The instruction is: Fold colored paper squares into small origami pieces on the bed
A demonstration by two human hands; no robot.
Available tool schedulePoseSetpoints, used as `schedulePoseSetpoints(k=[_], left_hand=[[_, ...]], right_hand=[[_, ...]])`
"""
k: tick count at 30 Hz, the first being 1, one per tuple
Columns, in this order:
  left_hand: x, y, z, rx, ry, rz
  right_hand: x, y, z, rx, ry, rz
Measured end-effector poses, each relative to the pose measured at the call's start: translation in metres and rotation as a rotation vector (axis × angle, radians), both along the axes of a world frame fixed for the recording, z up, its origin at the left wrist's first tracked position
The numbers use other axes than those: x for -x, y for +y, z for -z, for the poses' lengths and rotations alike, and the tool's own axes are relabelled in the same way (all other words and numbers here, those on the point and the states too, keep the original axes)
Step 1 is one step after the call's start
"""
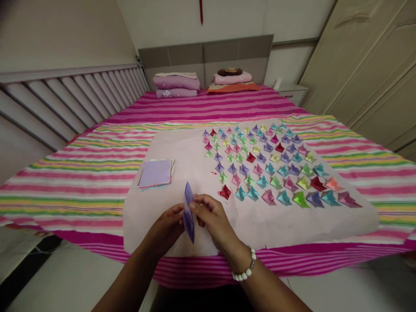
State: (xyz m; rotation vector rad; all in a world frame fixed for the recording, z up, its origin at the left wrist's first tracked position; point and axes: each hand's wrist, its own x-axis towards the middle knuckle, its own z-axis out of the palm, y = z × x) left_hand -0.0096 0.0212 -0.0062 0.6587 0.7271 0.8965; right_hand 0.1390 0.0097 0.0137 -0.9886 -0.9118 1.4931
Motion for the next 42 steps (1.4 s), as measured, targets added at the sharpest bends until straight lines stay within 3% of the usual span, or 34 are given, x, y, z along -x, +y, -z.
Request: schedulePoseSetpoints(k=[10,16,21,25,29,36,42], left_hand=[[0.001,0.001,-0.001,0.011,0.034,-0.044],[-0.003,0.000,0.000,-0.069,0.215,-0.113],[-0.007,0.001,0.008,-0.164,0.338,-0.168],[-0.011,-0.002,0.001,-0.218,0.387,-0.224],[-0.014,-0.006,-0.006,-0.261,0.449,-0.250],[-0.008,-0.003,0.002,-0.415,0.639,-0.291],[-0.006,0.001,0.007,-0.450,0.827,-0.210]], right_hand=[[-0.005,0.002,0.005,-0.069,-0.077,0.022],[-0.004,0.005,0.012,-0.084,-0.247,0.016],[0.002,0.006,0.017,-0.288,-0.484,0.118],[0.005,0.005,0.015,-0.409,-0.636,0.136],[0.008,0.004,0.016,-0.433,-0.648,0.124],[0.004,0.006,0.024,-0.394,-0.613,0.142],[0.006,0.007,0.028,-0.439,-0.573,0.148]])
